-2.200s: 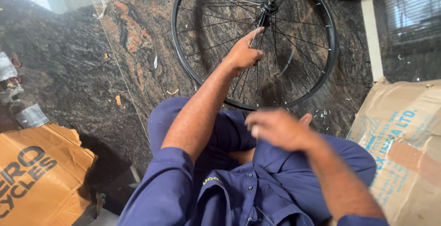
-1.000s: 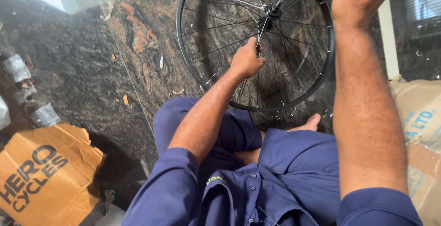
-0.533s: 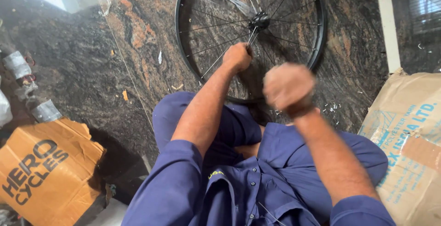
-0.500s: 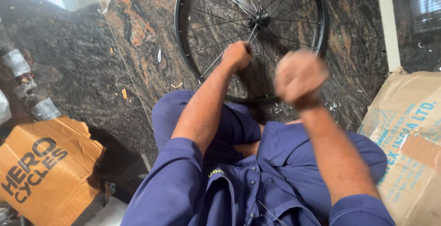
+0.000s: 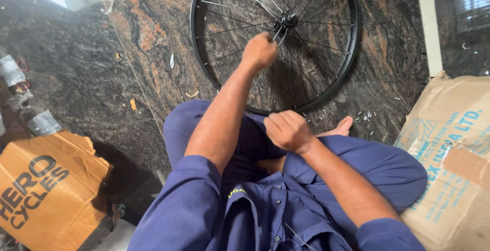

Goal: The person sits on the floor and builds a bicycle wheel by inserting spokes into the hub and threading them through the rim. They then screw nipples onto the ends of the spokes to secure them while rotating the wheel.

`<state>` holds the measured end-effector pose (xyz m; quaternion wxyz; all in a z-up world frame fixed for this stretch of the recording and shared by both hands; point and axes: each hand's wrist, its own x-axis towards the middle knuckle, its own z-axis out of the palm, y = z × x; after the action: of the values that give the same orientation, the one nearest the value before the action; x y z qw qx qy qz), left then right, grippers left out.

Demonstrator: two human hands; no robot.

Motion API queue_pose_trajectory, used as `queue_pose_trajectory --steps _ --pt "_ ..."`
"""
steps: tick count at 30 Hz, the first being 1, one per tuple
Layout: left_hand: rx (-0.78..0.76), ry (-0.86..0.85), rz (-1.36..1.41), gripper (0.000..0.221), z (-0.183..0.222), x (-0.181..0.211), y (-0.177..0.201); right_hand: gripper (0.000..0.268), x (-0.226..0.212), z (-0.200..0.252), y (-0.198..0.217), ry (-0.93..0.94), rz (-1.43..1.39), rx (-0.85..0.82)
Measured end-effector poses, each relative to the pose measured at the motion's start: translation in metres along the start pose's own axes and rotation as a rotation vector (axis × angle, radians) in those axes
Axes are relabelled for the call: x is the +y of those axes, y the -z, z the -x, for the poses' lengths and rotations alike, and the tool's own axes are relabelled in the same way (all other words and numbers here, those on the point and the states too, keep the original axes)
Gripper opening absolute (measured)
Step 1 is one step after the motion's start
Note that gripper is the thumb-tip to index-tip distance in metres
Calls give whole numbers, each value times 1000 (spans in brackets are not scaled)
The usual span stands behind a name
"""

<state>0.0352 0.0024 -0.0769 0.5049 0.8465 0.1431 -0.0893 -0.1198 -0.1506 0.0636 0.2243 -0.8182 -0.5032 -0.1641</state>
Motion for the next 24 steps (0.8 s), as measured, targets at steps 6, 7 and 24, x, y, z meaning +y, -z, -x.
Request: queue_pose_trajectory --steps 6,7,24 --pt "-194 221 466 43 16 25 13 10 60 -2 -18 -387 -56 225" --pt "-164 175 387 40 17 25 11 4 78 -4 -18 -494 -78 268" --pt "-156 110 305 40 16 29 -3 7 230 -19 -44 -585 232 -360"
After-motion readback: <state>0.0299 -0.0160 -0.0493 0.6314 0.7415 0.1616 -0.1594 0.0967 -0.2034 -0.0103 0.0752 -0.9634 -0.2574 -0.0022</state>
